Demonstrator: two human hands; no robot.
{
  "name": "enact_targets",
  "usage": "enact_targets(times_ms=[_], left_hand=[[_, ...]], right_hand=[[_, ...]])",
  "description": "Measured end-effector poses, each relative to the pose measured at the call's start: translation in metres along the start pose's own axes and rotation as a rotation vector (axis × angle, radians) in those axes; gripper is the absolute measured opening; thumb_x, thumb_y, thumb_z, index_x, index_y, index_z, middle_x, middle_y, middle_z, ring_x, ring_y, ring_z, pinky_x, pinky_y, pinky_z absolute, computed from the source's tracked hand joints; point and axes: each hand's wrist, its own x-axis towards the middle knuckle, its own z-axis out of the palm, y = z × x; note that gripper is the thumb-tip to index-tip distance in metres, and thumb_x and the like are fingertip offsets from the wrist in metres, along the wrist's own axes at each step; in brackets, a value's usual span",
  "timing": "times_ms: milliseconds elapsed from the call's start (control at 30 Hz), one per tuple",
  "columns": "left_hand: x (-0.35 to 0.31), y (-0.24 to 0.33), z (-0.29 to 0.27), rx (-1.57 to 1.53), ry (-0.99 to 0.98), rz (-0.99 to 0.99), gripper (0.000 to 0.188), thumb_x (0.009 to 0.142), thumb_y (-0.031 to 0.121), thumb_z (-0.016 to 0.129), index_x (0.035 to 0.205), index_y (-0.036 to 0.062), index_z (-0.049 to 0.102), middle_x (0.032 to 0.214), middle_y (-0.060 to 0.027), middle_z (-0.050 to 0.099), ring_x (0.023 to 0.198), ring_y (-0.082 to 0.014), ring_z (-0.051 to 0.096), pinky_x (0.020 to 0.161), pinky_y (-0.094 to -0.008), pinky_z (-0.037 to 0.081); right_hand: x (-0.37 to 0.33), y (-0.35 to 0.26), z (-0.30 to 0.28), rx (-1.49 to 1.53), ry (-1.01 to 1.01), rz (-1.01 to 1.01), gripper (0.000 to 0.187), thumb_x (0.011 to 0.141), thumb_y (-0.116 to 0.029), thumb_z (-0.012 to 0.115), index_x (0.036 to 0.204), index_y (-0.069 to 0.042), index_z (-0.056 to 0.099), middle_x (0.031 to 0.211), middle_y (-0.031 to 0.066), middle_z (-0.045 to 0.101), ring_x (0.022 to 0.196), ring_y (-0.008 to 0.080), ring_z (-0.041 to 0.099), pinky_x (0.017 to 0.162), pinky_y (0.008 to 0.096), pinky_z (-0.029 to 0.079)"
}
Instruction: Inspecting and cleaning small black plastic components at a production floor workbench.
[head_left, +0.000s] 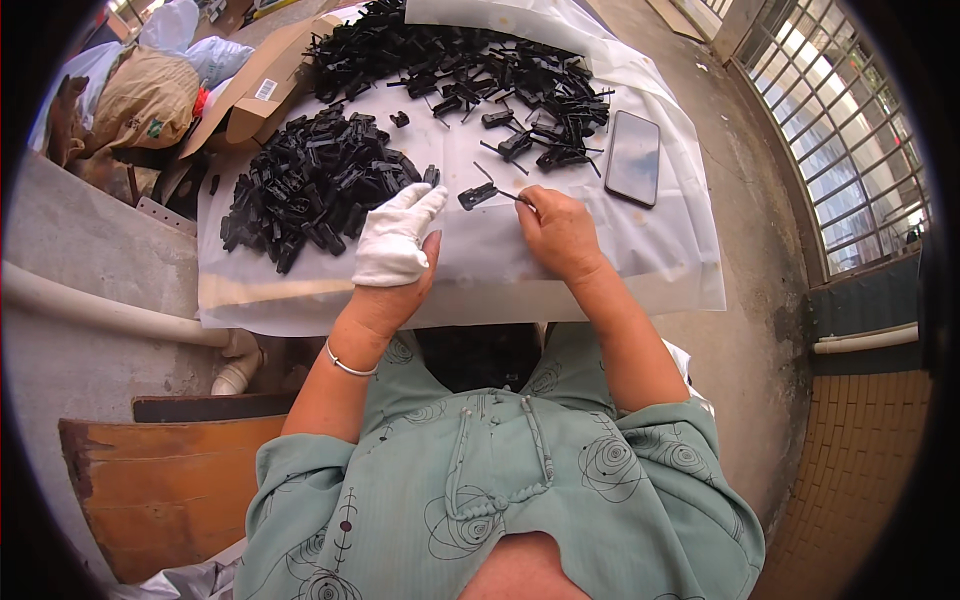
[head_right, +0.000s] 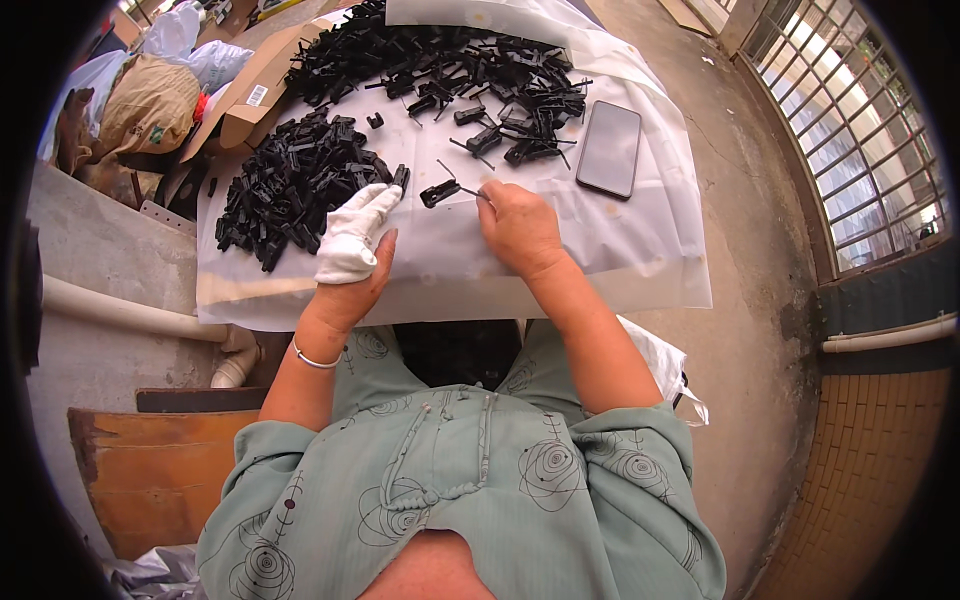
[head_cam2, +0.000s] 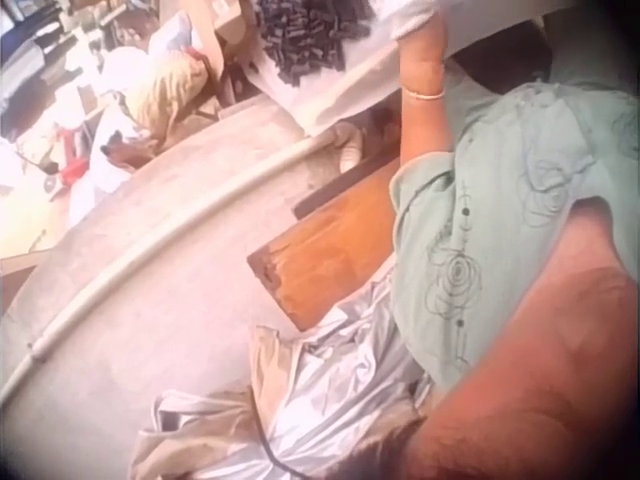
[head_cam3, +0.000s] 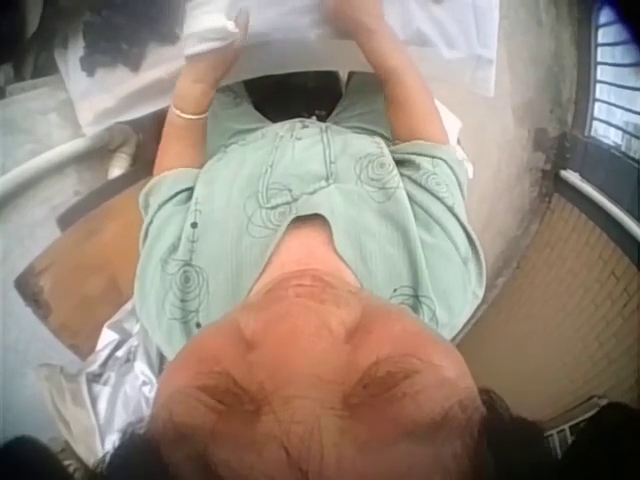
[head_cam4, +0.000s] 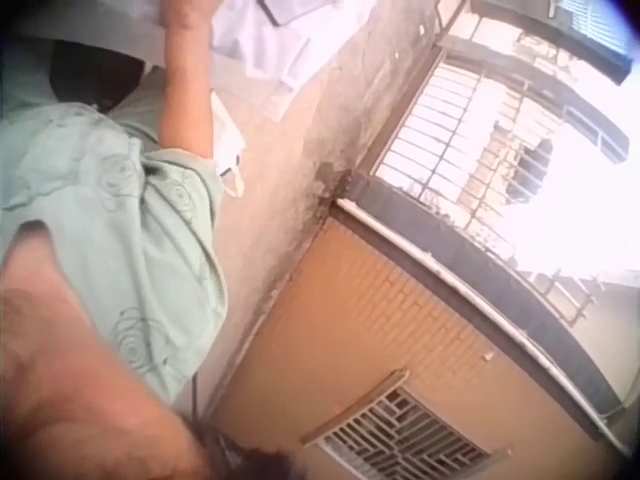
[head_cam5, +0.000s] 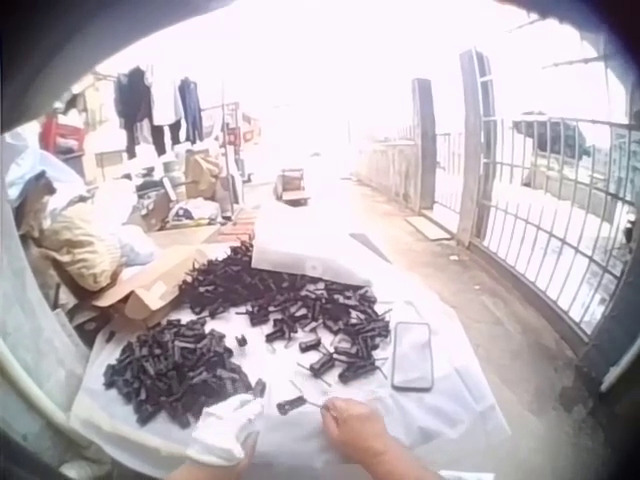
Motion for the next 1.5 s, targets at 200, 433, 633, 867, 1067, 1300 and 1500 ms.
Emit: enact_targets(times_ms=[200,433,633,867,1067,1300,1500], left_hand=[[0.001,0.026,-0.011,-0.309,-0.37,0.181,0.024,0.069,0.0,0.065,0.093,0.0054,0.063,0.105,-0.012,0.06,0.091,-0.0318,0.056,0.081,-0.0364,0.046],[-0.004,0.05,-0.033,-0.732,-0.549,0.2,0.027,0.071,0.004,0.071,0.098,0.0074,0.065,0.105,-0.0082,0.061,0.085,-0.0212,0.058,0.068,-0.0306,0.048],[-0.018,0.061,-0.028,-1.347,-0.378,-0.289,0.03,0.08,0.013,0.07,0.102,0.0013,0.055,0.087,-0.0052,0.061,0.07,-0.006,0.051,0.057,-0.0201,0.042],[-0.016,0.045,-0.006,-1.267,-0.069,-0.583,0.017,0.088,0.02,0.062,0.09,0.0044,0.055,0.079,0.0006,0.058,0.065,-0.0032,0.048,0.054,-0.018,0.04],[-0.021,0.047,0.015,-1.24,-0.023,-0.543,0.016,0.09,0.021,0.058,0.094,0.0048,0.056,0.079,0.0038,0.055,0.069,-0.003,0.046,0.059,-0.0168,0.04],[-0.031,0.042,0.003,-1.519,-0.185,-0.646,0.014,0.088,0.01,0.055,0.1,0.0034,0.054,0.084,0.0009,0.056,0.066,-0.0031,0.049,0.055,-0.0172,0.042],[-0.024,0.052,-0.006,-1.214,-0.202,-0.588,0.021,0.081,0.002,0.058,0.102,0.0008,0.055,0.086,-0.001,0.056,0.064,-0.0039,0.05,0.055,-0.0185,0.043]], right_hand=[[-0.028,-0.01,-0.036,0.641,-0.408,0.063,0.016,0.085,-0.015,0.057,0.077,0.0,0.055,0.06,-0.0014,0.044,0.057,0.0081,0.039,0.051,0.0243,0.035],[-0.036,-0.008,-0.057,1.206,-0.776,0.307,0.023,0.088,-0.018,0.056,0.068,-0.006,0.051,0.06,-0.0075,0.037,0.051,0.0045,0.03,0.044,0.0231,0.026],[-0.049,-0.033,-0.048,1.458,-0.919,0.368,0.017,0.09,-0.019,0.055,0.08,-0.006,0.058,0.061,-0.0092,0.037,0.05,0.0025,0.027,0.044,0.0195,0.02],[-0.059,-0.069,-0.046,0.609,-0.1,-0.169,0.025,0.078,-0.008,0.065,0.1,-0.002,0.057,0.069,0.0042,0.053,0.05,0.0115,0.043,0.047,0.0264,0.038],[-0.053,-0.084,-0.035,0.438,0.137,-0.574,0.022,0.073,-0.003,0.07,0.091,-0.004,0.057,0.064,0.0042,0.053,0.047,0.0143,0.045,0.044,0.0274,0.037],[-0.043,-0.093,-0.039,0.785,0.08,0.044,0.012,0.081,-0.004,0.063,0.086,-0.003,0.052,0.065,-0.0019,0.045,0.052,0.0038,0.037,0.047,0.0208,0.034],[-0.04,-0.078,-0.039,1.012,-0.091,0.121,0.01,0.089,-0.01,0.056,0.085,-0.003,0.051,0.068,-0.0008,0.047,0.059,0.0051,0.04,0.053,0.0221,0.036]])
